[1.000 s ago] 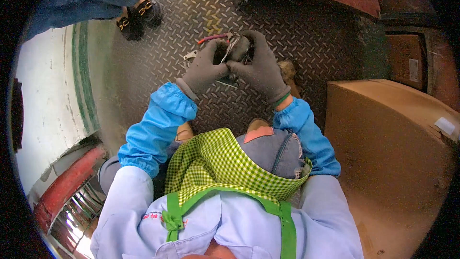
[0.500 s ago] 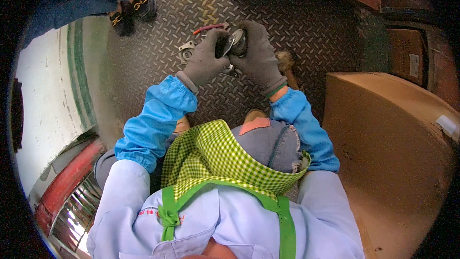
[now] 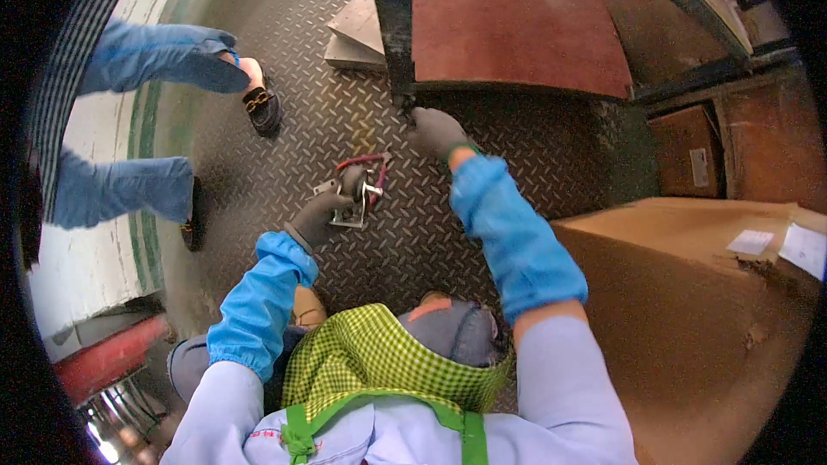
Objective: The person assembles a caster wheel using a mallet and their hands, then installs the caster assembly onto the metal frame of a table by fitting and hammering it into place.
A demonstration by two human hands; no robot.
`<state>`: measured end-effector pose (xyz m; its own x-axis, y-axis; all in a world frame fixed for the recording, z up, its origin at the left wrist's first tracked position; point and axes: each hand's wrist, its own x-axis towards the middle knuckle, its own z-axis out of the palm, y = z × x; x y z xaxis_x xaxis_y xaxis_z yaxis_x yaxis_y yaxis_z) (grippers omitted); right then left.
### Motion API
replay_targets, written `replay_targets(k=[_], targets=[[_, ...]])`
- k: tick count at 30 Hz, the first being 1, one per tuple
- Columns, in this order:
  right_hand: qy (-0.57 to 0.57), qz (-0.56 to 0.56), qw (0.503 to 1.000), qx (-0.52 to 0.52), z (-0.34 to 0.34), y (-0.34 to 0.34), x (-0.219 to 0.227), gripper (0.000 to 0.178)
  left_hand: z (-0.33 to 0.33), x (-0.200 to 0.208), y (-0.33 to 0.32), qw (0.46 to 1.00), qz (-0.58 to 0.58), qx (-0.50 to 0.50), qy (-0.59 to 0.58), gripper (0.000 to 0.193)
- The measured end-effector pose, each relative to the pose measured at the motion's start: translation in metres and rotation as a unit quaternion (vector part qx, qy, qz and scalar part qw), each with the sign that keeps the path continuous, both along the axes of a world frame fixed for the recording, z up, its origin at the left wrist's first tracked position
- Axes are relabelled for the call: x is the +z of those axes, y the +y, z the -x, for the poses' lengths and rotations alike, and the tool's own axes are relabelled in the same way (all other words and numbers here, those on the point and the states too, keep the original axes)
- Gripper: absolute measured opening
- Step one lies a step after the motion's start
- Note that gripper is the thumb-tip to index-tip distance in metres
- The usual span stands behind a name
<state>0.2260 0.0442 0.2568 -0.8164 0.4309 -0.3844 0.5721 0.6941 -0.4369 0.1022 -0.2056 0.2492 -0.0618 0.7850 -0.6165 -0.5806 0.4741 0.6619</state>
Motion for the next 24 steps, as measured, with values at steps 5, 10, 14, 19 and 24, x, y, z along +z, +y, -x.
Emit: replay_targets(k=[5,10,14,19,24], targets=[[-0.121,-0.13,0.984,0.017,0.022,0.063,-0.108,0.051,-0.02,0.002,0.025,0.996,-0.005,0.053,-0.075,0.063],[0.014,-0.06,0.998,0.015,-0.018,-0.019,-0.085,0.069,-0.014,0.015,0.007,0.969,-0.06,0.216,-0.104,0.047],[0.065,0.039,0.992,-0.101,-0.125,-0.069,-0.075,0.063,-0.02,0.009,0.013,0.971,-0.095,0.141,-0.169,0.05],[0.078,-0.191,0.951,-0.231,-0.195,-0.137,-0.08,0.065,-0.032,0.012,0.011,0.95,-0.174,0.136,-0.221,0.064],[-0.218,-0.193,0.938,-0.187,-0.241,-0.169,-0.09,0.078,-0.038,0.014,0.017,0.974,-0.078,0.132,-0.168,0.067]])
